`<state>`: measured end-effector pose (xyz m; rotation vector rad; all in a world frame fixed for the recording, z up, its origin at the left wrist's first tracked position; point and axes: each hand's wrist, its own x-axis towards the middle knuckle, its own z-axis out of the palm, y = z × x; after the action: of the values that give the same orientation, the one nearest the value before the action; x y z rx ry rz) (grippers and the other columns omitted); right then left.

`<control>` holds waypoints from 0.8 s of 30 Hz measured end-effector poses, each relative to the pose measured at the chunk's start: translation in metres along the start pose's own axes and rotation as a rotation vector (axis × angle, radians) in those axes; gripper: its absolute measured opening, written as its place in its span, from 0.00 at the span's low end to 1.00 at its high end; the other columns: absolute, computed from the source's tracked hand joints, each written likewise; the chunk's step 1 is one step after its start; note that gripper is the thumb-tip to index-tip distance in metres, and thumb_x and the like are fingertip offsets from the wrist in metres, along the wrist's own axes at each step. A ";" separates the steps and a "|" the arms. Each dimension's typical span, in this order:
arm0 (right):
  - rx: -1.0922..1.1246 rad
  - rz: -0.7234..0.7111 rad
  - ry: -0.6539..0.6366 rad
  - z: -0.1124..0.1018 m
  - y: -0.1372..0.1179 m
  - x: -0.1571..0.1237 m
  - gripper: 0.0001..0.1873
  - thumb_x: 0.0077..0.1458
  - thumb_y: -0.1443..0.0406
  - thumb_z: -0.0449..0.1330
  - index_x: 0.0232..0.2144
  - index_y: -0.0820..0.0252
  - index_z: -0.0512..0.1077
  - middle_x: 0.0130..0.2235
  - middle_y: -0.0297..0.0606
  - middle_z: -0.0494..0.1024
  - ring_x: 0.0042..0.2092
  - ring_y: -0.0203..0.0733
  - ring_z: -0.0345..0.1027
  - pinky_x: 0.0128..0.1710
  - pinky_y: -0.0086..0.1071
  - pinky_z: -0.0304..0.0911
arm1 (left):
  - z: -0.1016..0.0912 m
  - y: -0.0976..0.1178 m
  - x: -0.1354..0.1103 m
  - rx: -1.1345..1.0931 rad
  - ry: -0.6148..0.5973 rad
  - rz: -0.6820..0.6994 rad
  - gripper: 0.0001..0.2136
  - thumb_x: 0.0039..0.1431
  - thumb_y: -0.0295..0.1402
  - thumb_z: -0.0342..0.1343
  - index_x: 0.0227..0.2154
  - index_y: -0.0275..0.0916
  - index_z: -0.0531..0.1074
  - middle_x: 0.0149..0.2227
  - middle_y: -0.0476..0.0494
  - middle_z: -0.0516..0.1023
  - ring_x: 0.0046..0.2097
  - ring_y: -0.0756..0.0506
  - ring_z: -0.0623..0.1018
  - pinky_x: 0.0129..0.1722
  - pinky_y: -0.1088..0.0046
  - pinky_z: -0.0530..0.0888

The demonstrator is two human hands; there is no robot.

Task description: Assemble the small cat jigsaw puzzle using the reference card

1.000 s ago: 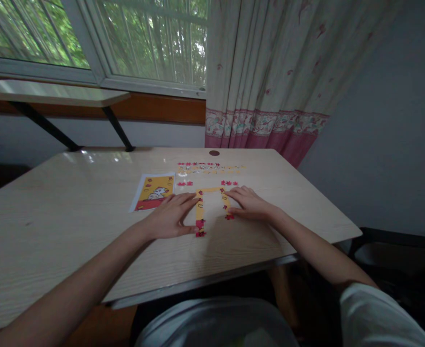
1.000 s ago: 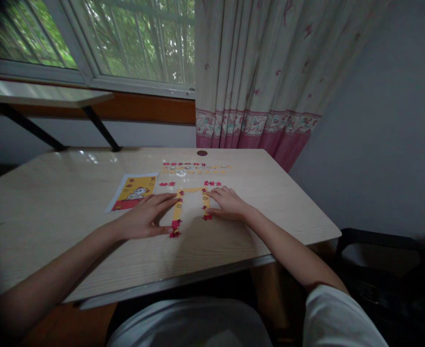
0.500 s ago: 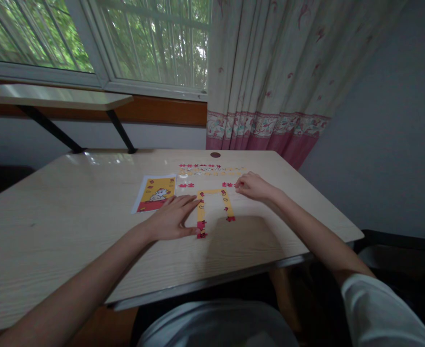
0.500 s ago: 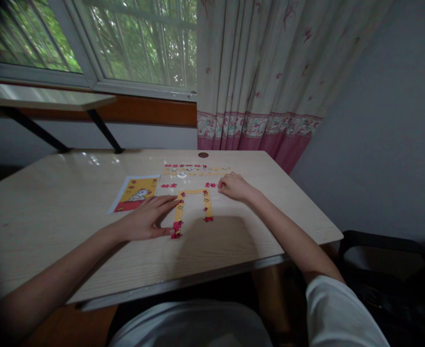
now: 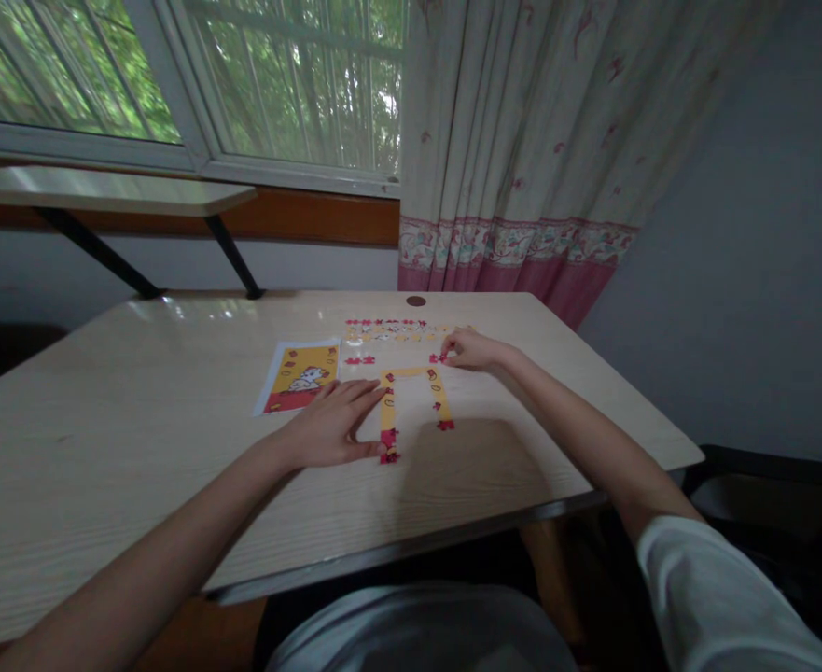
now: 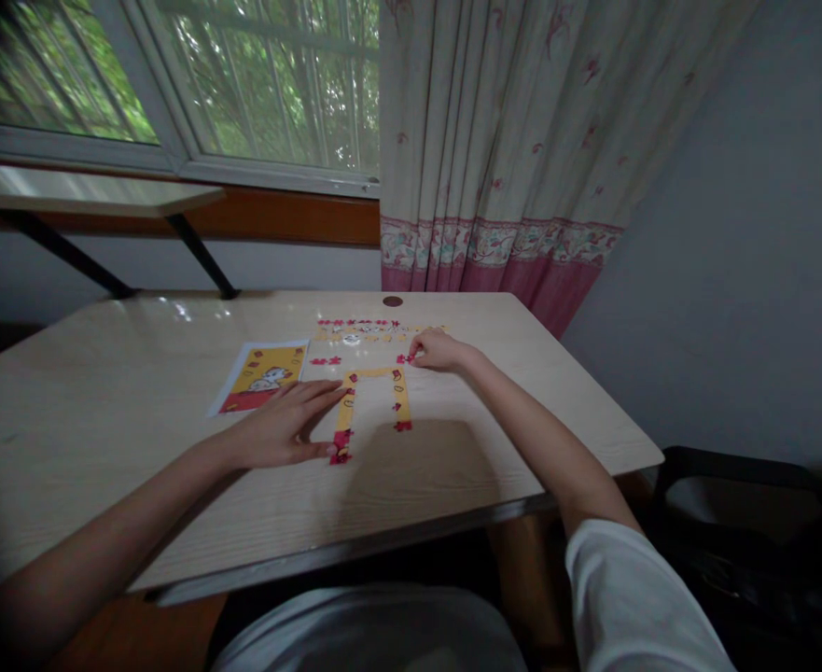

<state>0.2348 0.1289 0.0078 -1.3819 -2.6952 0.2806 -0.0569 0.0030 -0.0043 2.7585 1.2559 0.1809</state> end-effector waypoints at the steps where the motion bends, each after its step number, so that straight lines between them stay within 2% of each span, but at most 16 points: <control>1: 0.023 0.001 0.010 0.000 0.000 0.000 0.09 0.48 0.65 0.63 0.35 0.62 0.76 0.35 0.40 0.77 0.39 0.42 0.66 0.43 0.34 0.57 | 0.000 0.000 0.000 0.001 -0.001 -0.003 0.37 0.51 0.55 0.52 0.59 0.39 0.57 0.61 0.30 0.59 0.60 0.31 0.62 0.57 0.47 0.56; 4: 0.085 -0.023 0.078 0.002 -0.001 -0.003 0.07 0.47 0.68 0.63 0.32 0.61 0.74 0.37 0.39 0.77 0.40 0.40 0.66 0.45 0.34 0.56 | -0.001 0.002 0.000 0.003 -0.002 -0.006 0.37 0.51 0.54 0.53 0.59 0.38 0.57 0.61 0.31 0.60 0.60 0.31 0.61 0.57 0.47 0.56; 8: 0.191 -0.069 0.152 0.005 -0.005 -0.013 0.04 0.49 0.68 0.62 0.30 0.63 0.72 0.32 0.37 0.75 0.36 0.37 0.65 0.42 0.32 0.56 | -0.002 0.003 -0.001 0.011 -0.027 -0.020 0.38 0.51 0.54 0.53 0.60 0.35 0.57 0.61 0.29 0.59 0.60 0.31 0.61 0.57 0.46 0.56; 11: 0.361 -0.086 0.177 0.006 -0.011 -0.029 0.06 0.53 0.65 0.58 0.32 0.65 0.71 0.30 0.36 0.74 0.32 0.35 0.64 0.36 0.30 0.58 | -0.003 0.003 0.000 -0.020 0.000 -0.016 0.38 0.51 0.55 0.53 0.59 0.35 0.57 0.61 0.30 0.59 0.60 0.31 0.61 0.57 0.47 0.57; 14: 0.623 -0.051 0.173 0.011 -0.019 -0.048 0.10 0.55 0.62 0.56 0.35 0.64 0.71 0.31 0.37 0.75 0.32 0.35 0.66 0.35 0.31 0.61 | -0.007 0.007 0.005 -0.123 0.068 0.022 0.34 0.53 0.54 0.52 0.57 0.35 0.60 0.59 0.31 0.62 0.59 0.34 0.63 0.56 0.53 0.61; 18: 0.991 0.009 0.136 0.023 -0.036 -0.066 0.16 0.47 0.56 0.63 0.32 0.63 0.72 0.31 0.37 0.75 0.33 0.36 0.70 0.37 0.32 0.65 | -0.016 0.023 0.022 -0.265 0.136 0.050 0.19 0.58 0.44 0.52 0.47 0.37 0.71 0.48 0.37 0.74 0.51 0.40 0.71 0.51 0.61 0.67; 21: 1.103 0.046 0.197 0.033 -0.051 -0.070 0.20 0.40 0.54 0.68 0.32 0.63 0.72 0.28 0.35 0.74 0.30 0.34 0.69 0.34 0.31 0.66 | -0.019 0.038 0.037 -0.365 0.147 0.016 0.11 0.58 0.36 0.52 0.37 0.39 0.77 0.36 0.43 0.79 0.41 0.44 0.75 0.45 0.65 0.70; 24: 1.152 0.052 0.206 0.040 -0.064 -0.068 0.22 0.36 0.53 0.69 0.29 0.63 0.72 0.27 0.34 0.74 0.29 0.33 0.68 0.32 0.30 0.66 | -0.016 0.049 0.047 -0.474 0.152 -0.046 0.09 0.55 0.32 0.52 0.32 0.38 0.78 0.31 0.45 0.79 0.35 0.46 0.75 0.38 0.70 0.71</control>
<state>0.2169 0.0323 -0.0181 -0.9775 -1.7207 1.3203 0.0077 0.0077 0.0214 2.3418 1.1281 0.6084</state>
